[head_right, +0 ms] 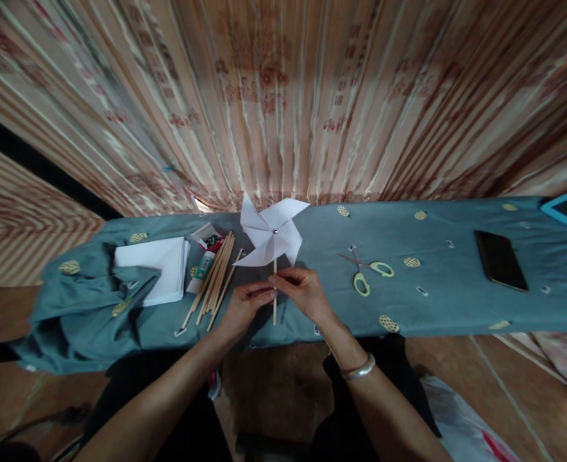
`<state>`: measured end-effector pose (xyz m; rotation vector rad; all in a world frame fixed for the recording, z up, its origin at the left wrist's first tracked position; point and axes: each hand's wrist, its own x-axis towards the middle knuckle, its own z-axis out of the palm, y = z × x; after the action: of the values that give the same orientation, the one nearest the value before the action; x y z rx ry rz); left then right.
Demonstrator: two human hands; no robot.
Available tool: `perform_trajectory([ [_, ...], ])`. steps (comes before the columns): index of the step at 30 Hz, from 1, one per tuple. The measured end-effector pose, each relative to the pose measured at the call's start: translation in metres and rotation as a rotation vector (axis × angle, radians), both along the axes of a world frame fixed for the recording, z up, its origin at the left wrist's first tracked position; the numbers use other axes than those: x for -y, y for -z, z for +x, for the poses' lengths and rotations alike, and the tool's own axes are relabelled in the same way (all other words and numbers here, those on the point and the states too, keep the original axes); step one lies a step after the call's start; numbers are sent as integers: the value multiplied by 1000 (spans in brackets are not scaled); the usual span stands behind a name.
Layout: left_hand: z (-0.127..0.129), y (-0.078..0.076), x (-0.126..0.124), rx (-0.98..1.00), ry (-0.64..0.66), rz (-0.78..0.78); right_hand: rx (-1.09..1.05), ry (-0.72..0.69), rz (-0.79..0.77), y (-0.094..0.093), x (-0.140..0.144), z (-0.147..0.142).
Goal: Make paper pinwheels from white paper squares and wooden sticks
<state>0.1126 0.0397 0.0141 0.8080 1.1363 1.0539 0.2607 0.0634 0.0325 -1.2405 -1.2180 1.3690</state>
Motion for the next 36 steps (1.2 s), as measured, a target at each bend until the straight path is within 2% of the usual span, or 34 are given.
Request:
perform_trajectory([
  [5, 3, 0, 2, -20, 5, 10, -18, 26, -25, -1, -2, 0],
  [9, 2, -3, 4, -38, 33, 29, 31, 61, 32, -4, -5, 12],
  [13, -1, -3, 5, -31, 68, 70, 156, 238, 138, -13, -9, 41],
  [16, -4, -2, 5, -42, 92, 88, 269, 369, 202, -29, -19, 76],
  [19, -6, -2, 7, -77, 114, 97, 535, 484, 206, -55, -36, 117],
  [21, -7, -4, 8, -96, 124, 108, 838, 534, 112, -75, -50, 145],
  [24, -8, -6, 9, -93, 130, 117, 1014, 578, 45, -101, -69, 182],
  [26, -9, -7, 10, -75, 130, 113, 1299, 553, -115, -110, -78, 204],
  [27, -10, -7, 10, -65, 129, 108, 1392, 512, -169, -111, -80, 215],
  [30, -12, -5, 12, -40, 127, 81, 1457, 516, -227, -103, -83, 249],
  [34, -13, -1, 15, -40, 139, 64, 1573, 510, -341, -74, -82, 293],
  [35, -12, 0, 16, -43, 144, 66, 1589, 526, -328, -65, -82, 302],
  [36, -12, 0, 16, -46, 147, 68, 1601, 517, -231, -57, -83, 309],
])
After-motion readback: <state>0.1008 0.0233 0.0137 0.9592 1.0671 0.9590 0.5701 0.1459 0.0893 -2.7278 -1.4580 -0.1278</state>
